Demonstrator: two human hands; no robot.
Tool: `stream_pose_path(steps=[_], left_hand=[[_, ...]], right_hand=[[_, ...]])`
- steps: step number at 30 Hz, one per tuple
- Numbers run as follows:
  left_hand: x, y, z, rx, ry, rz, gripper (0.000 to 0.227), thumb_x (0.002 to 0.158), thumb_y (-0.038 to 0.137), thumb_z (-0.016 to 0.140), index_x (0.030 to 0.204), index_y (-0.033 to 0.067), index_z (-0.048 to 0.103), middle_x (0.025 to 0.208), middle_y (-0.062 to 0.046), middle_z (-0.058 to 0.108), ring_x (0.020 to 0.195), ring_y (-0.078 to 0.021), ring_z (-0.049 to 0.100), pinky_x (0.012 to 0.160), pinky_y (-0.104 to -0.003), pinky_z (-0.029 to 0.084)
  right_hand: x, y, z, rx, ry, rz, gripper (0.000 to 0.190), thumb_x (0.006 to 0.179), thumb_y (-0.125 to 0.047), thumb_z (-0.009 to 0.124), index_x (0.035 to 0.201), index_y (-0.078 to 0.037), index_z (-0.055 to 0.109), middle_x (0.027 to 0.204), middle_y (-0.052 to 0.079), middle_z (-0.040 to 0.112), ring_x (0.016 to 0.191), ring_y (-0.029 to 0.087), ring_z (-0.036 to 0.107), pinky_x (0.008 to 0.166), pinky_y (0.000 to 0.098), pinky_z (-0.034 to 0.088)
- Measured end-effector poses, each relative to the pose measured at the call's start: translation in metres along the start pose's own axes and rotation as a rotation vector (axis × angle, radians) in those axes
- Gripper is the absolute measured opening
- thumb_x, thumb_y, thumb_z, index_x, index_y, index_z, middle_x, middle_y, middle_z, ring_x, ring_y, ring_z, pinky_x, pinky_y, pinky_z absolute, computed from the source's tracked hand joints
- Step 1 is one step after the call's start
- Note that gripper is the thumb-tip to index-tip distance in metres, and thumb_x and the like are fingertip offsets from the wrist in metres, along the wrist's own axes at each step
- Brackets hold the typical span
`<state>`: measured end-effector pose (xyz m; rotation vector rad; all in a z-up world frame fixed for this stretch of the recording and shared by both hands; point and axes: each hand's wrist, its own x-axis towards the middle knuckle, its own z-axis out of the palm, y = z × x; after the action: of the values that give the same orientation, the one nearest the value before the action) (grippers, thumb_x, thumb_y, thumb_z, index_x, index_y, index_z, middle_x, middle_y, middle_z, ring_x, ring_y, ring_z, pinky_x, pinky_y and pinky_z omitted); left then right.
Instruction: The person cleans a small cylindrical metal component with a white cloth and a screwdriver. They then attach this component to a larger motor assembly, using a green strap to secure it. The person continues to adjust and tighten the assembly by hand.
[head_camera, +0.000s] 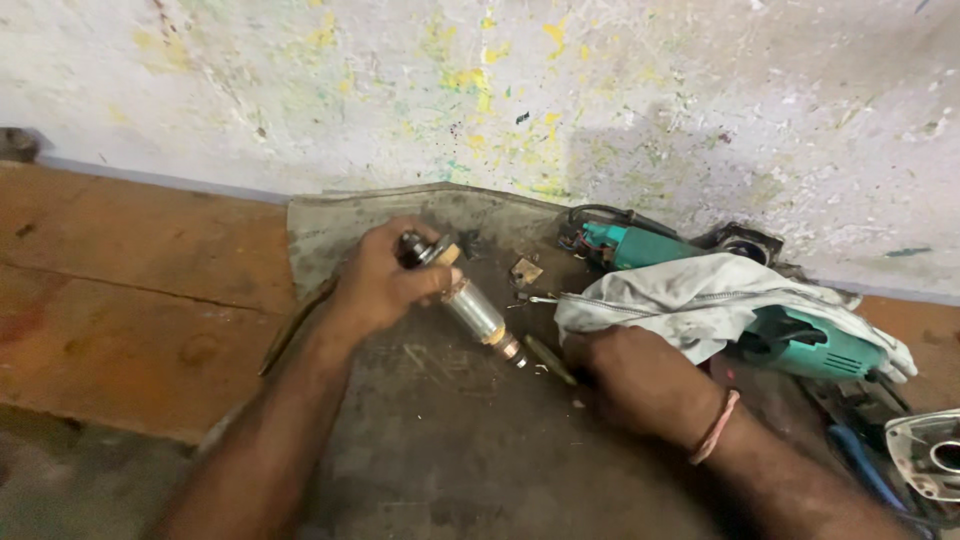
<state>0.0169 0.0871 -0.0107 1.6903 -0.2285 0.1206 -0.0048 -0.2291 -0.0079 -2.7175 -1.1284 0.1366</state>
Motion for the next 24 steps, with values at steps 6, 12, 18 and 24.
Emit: stream_pose_path(steps=[6, 12, 18, 24], left_hand=[[0.020, 0.008, 0.017, 0.580, -0.072, 0.146, 0.043, 0.072, 0.032, 0.090, 0.104, 0.0076, 0.074, 0.093, -0.006, 0.071, 0.085, -0.0166, 0.067, 0.075, -0.033, 0.053], [0.040, -0.045, 0.052, -0.164, -0.286, 0.194, 0.042, 0.077, 0.026, 0.085, 0.107, 0.0029, 0.064, 0.096, -0.003, 0.070, 0.088, -0.0145, 0.067, 0.078, -0.030, 0.057], [0.037, -0.079, 0.060, -0.283, -0.157, 0.211, 0.032, 0.083, 0.023, 0.081, 0.105, 0.0059, 0.065, 0.095, 0.000, 0.070, 0.088, -0.0093, 0.064, 0.078, -0.027, 0.053], [0.038, -0.080, 0.067, -0.213, -0.047, 0.223, 0.032, 0.092, 0.034, 0.078, 0.101, 0.0060, 0.065, 0.089, 0.003, 0.063, 0.083, -0.0077, 0.056, 0.073, -0.026, 0.048]], right_hand=[[0.001, 0.001, -0.003, -0.017, -0.064, 0.042, 0.034, 0.071, -0.012, 0.070, 0.105, -0.013, 0.068, 0.091, 0.018, 0.072, 0.086, 0.040, 0.069, 0.075, 0.0511, 0.054], [-0.012, 0.023, -0.034, 0.140, 0.067, 0.045, 0.028, 0.076, -0.015, 0.074, 0.103, -0.010, 0.073, 0.088, 0.016, 0.076, 0.081, 0.035, 0.071, 0.072, 0.0439, 0.057], [-0.013, 0.039, -0.048, 0.526, 0.188, 0.210, 0.034, 0.077, -0.007, 0.074, 0.110, -0.004, 0.072, 0.086, 0.010, 0.070, 0.078, 0.021, 0.069, 0.073, 0.0365, 0.058], [0.013, 0.029, -0.011, 1.229, 0.460, -0.029, 0.024, 0.091, -0.008, 0.068, 0.113, 0.002, 0.063, 0.097, 0.010, 0.065, 0.090, 0.019, 0.066, 0.082, 0.0343, 0.057]])
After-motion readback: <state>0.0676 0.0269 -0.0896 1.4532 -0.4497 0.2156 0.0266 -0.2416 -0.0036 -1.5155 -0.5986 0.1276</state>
